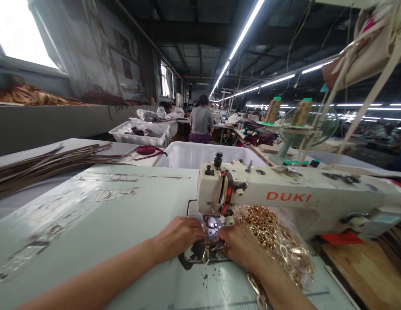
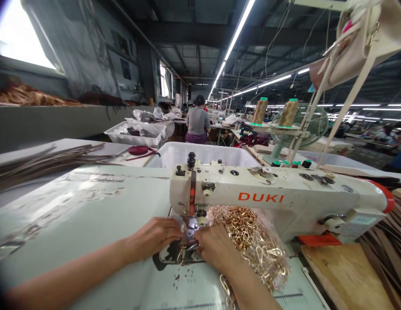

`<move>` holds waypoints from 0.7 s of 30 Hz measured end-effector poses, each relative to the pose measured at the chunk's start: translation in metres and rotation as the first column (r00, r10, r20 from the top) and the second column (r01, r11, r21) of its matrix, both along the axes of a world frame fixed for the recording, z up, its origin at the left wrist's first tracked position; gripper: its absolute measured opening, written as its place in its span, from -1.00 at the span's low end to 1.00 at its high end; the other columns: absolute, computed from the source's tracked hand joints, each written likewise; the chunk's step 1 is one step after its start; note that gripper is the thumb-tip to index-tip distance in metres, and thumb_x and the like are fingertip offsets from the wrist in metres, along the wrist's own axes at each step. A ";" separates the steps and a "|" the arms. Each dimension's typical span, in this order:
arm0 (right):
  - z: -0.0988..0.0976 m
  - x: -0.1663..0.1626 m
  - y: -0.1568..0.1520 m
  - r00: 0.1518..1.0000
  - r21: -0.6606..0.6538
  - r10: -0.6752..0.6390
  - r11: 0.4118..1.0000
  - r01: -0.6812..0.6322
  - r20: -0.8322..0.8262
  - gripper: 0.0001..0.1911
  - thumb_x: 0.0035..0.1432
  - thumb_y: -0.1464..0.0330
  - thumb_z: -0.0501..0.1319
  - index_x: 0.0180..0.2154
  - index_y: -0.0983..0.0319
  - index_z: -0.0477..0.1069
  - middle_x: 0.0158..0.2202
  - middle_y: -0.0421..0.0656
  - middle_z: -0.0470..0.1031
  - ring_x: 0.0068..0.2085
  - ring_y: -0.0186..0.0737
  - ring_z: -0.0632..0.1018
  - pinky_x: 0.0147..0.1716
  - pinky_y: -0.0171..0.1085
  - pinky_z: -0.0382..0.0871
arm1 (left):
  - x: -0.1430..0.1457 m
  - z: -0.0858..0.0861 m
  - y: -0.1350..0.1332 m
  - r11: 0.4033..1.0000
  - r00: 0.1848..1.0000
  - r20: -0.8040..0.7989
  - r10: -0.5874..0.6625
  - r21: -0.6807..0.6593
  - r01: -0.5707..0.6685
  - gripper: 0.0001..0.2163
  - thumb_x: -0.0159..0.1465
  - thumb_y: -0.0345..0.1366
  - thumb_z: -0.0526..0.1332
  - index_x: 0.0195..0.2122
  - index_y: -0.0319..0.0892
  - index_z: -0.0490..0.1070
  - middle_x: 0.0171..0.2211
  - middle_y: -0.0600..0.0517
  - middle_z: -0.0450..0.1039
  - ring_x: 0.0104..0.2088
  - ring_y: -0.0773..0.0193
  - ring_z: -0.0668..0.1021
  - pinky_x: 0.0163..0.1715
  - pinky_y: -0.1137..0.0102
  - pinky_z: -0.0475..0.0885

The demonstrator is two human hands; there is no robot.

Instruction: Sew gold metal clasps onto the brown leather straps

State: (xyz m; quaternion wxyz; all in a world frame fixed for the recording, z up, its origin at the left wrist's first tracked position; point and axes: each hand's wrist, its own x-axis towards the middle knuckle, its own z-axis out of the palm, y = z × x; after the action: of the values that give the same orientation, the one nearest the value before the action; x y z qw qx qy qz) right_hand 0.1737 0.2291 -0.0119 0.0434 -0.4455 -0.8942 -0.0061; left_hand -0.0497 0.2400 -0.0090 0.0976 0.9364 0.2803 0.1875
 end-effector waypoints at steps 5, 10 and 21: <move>0.000 0.000 0.000 1.000 -0.009 -0.006 1.000 0.005 -0.004 -0.94 0.02 0.41 0.14 -0.45 0.18 0.38 -0.41 -0.25 0.53 -0.39 -0.25 0.48 -0.44 -0.31 0.00 | -0.003 -0.003 0.017 1.000 0.999 0.041 -0.022 -0.004 0.022 -0.73 0.36 -0.34 -0.03 -0.12 -0.13 0.46 -0.24 -0.01 0.51 -0.21 0.25 0.51 -0.17 0.41 0.37; -0.001 0.001 0.001 1.000 -0.016 -0.012 1.000 0.012 -0.004 -0.94 0.03 0.41 0.15 -0.43 0.18 0.39 -0.40 -0.24 0.53 -0.37 -0.24 0.49 -0.41 -0.31 0.04 | -0.004 -0.014 0.028 0.998 0.993 0.111 0.049 0.028 -0.052 -0.75 0.36 -0.29 0.00 -0.18 -0.13 0.48 -0.28 0.02 0.52 -0.25 0.26 0.51 -0.21 0.41 0.37; -0.002 0.000 0.000 0.999 0.030 0.013 0.999 -0.012 -0.031 -0.72 0.20 0.21 0.06 -0.44 0.18 0.41 -0.41 -0.22 0.55 -0.38 -0.22 0.52 -0.43 -0.32 0.09 | 0.000 -0.003 0.053 0.971 0.968 -0.231 -0.097 0.193 0.144 -0.80 0.29 -0.44 0.07 -0.11 -0.21 0.41 -0.06 -0.06 0.45 0.01 0.20 0.43 0.06 0.38 0.25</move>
State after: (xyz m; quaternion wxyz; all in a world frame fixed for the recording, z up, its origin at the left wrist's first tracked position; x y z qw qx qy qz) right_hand 0.1735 0.2294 -0.0142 0.0642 -0.4392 -0.8960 -0.0124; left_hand -0.0501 0.2933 -0.0119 -0.0215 0.9718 0.2103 0.1048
